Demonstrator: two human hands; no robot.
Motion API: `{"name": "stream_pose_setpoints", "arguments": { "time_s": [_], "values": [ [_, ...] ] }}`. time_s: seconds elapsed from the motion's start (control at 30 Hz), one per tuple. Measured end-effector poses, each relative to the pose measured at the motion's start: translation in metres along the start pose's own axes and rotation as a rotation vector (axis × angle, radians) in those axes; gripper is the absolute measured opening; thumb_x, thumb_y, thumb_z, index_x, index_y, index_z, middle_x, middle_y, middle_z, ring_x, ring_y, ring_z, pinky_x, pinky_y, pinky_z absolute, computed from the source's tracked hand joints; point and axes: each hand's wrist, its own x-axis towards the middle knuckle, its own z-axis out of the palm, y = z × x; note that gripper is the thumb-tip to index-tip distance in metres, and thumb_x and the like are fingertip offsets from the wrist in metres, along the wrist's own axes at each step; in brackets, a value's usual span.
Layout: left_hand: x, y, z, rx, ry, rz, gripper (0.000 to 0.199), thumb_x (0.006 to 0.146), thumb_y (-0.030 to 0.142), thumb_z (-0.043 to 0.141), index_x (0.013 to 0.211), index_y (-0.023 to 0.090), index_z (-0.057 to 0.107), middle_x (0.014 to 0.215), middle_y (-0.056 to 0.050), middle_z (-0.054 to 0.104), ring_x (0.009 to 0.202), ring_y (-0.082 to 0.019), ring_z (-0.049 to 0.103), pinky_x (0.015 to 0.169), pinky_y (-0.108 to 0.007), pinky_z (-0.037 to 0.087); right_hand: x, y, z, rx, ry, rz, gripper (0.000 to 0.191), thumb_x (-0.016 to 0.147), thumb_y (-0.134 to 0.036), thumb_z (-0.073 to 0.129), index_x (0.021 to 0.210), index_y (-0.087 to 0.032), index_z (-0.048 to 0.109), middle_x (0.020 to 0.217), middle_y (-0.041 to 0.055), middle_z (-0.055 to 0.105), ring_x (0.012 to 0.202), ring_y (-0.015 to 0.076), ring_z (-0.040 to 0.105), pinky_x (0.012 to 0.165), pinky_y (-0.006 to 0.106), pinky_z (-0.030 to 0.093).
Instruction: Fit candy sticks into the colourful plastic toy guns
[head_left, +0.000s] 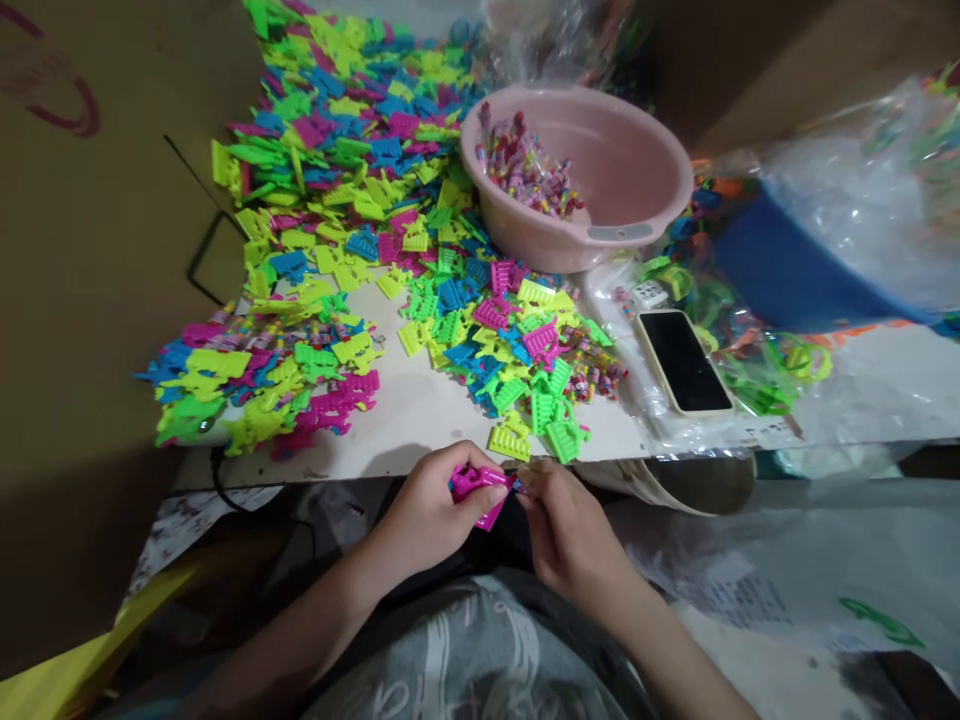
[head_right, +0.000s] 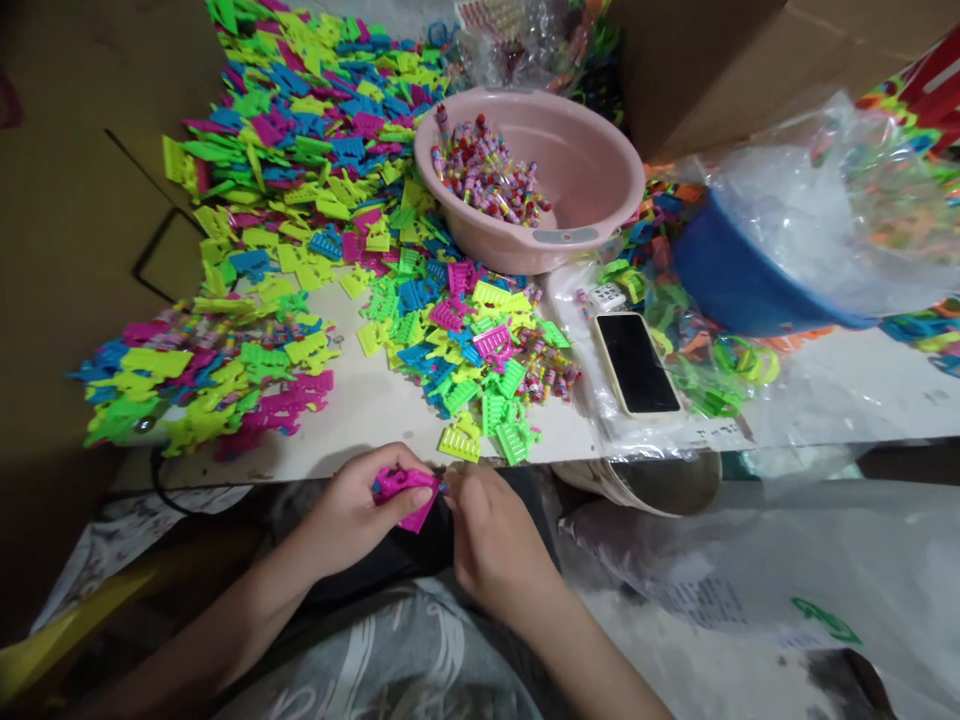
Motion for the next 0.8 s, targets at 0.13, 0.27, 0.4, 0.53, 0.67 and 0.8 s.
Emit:
{"name": "stream_pose_setpoints", "arguments": {
  "time_s": [0.13,0.27,0.4,0.53,0.67,0.8],
  "values": [
    [0.001,-0.013,0.006,-0.117,0.014,-0.118,0.015,0.073,0.03,0.07,0.075,0.017,0.063,0.074,-0.003,0.066,0.068,-0.015,0.058,0.065,-0.025,0.045,-0.008,0.002,0.009,-0.018,-0.087,0.079,0.019,0.09,-0.033,0.054,0.099,-0.02,0.043,0.084,0.007,0.061,0.073,0.0212,0.06,0.061,0.031,0.049],
    [-0.002,-0.024,0.011,-0.181,0.04,-0.195,0.022,0.072,0.037,0.072,0.074,0.017,0.064,0.061,0.0,0.06,0.059,-0.013,0.053,0.058,-0.023,0.042,-0.015,0.003,0.019,-0.169,-0.065,0.081,0.045,0.083,-0.058,0.059,0.1,-0.019,0.045,0.08,0.0071,0.062,0.071,0.0243,0.063,0.059,0.034,0.05],
    [-0.005,-0.03,0.013,-0.179,0.052,-0.222,0.025,0.069,0.038,0.075,0.071,0.015,0.064,0.062,0.0,0.06,0.06,-0.013,0.052,0.056,-0.022,0.041,-0.017,0.009,0.027,-0.191,-0.115,0.096,0.042,0.083,-0.06,0.057,0.091,-0.021,0.045,0.074,0.0047,0.063,0.066,0.023,0.065,0.054,0.03,0.047],
    [-0.007,-0.033,0.014,-0.214,0.048,-0.299,0.028,0.066,0.04,0.076,0.07,0.015,0.062,0.058,0.002,0.056,0.051,-0.01,0.048,0.047,-0.02,0.038,-0.017,0.018,0.032,-0.157,-0.119,0.084,0.048,0.077,-0.068,0.058,0.081,-0.023,0.04,0.062,0.0015,0.062,0.054,0.0207,0.064,0.048,0.027,0.042],
    [-0.012,-0.039,0.017,-0.266,0.042,-0.388,0.032,0.065,0.042,0.074,0.071,0.016,0.058,0.055,0.005,0.051,0.045,-0.009,0.044,0.04,-0.019,0.032,-0.019,0.02,0.038,-0.175,-0.125,0.066,0.05,0.075,-0.071,0.057,0.077,-0.024,0.039,0.058,0.0016,0.06,0.049,0.0212,0.062,0.045,0.026,0.038],
    [-0.019,-0.051,0.02,-0.261,0.066,-0.396,0.028,0.067,0.039,0.073,0.07,0.016,0.058,0.056,0.004,0.052,0.047,-0.009,0.045,0.042,-0.019,0.034,-0.027,0.02,0.046,-0.179,-0.161,0.093,0.053,0.07,-0.072,0.061,0.078,-0.024,0.04,0.058,0.0028,0.062,0.05,0.0246,0.064,0.044,0.027,0.038]
  ]
}}
